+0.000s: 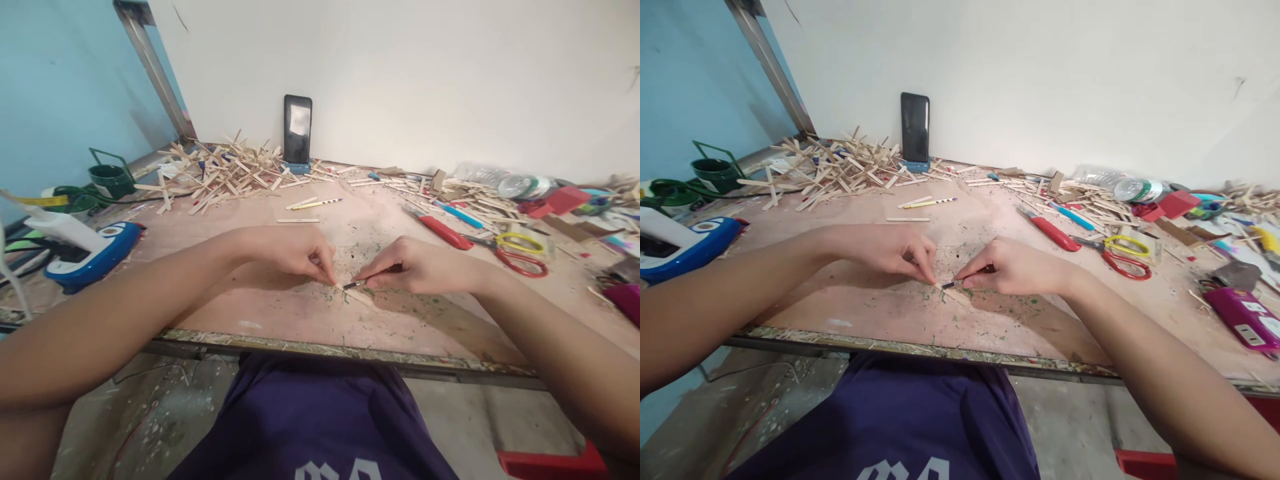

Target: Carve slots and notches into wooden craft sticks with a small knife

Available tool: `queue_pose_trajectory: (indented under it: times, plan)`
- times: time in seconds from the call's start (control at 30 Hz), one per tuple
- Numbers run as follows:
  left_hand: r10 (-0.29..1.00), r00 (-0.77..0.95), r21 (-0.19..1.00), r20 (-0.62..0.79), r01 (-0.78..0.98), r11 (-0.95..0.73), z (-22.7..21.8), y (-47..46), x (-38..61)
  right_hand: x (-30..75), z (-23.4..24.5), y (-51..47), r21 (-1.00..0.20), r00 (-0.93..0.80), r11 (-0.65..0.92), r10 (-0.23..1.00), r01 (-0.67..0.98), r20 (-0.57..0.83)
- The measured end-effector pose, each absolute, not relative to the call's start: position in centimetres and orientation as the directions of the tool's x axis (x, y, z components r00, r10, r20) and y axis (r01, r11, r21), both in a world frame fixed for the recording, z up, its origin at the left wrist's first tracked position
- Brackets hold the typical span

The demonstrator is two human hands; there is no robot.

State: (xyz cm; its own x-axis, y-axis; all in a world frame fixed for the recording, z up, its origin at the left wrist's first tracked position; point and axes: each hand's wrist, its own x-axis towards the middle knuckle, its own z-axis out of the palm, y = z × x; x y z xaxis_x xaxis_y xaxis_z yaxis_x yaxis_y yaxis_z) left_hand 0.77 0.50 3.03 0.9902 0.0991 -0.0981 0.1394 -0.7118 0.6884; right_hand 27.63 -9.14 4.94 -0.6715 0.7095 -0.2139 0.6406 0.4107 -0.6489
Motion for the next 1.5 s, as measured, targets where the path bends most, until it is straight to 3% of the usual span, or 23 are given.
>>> queue_pose_trajectory:
  times: [0.3,0.53,0.8,1.07,1.5]
  plan:
    - [0.309,0.951,0.562,0.021,0.244,-0.791,2.1,0.0,1.4,27.9,5.7,-9.4,-0.641,-0.656,0.414,0.731,0.646,-0.188]
    - [0.258,0.965,0.537,-0.04,0.239,-0.809,3.1,-1.3,1.3,28.2,5.7,-9.3,-0.621,-0.666,0.444,0.725,0.646,-0.175]
    - [0.222,0.974,0.439,0.038,0.183,-0.88,3.1,-1.7,1.4,28.0,5.4,-9.1,-0.627,-0.673,0.438,0.713,0.645,-0.194]
    - [0.225,0.973,0.25,0.055,0.205,-0.946,3.2,-2.8,1.8,28.5,5.5,-9.0,-0.634,-0.656,0.442,0.742,0.634,-0.137]
    - [0.27,0.961,0.089,0.067,0.264,-0.96,2.8,-4.1,2.4,27.9,5.6,-9.2,-0.617,-0.644,0.425,0.744,0.663,-0.18]
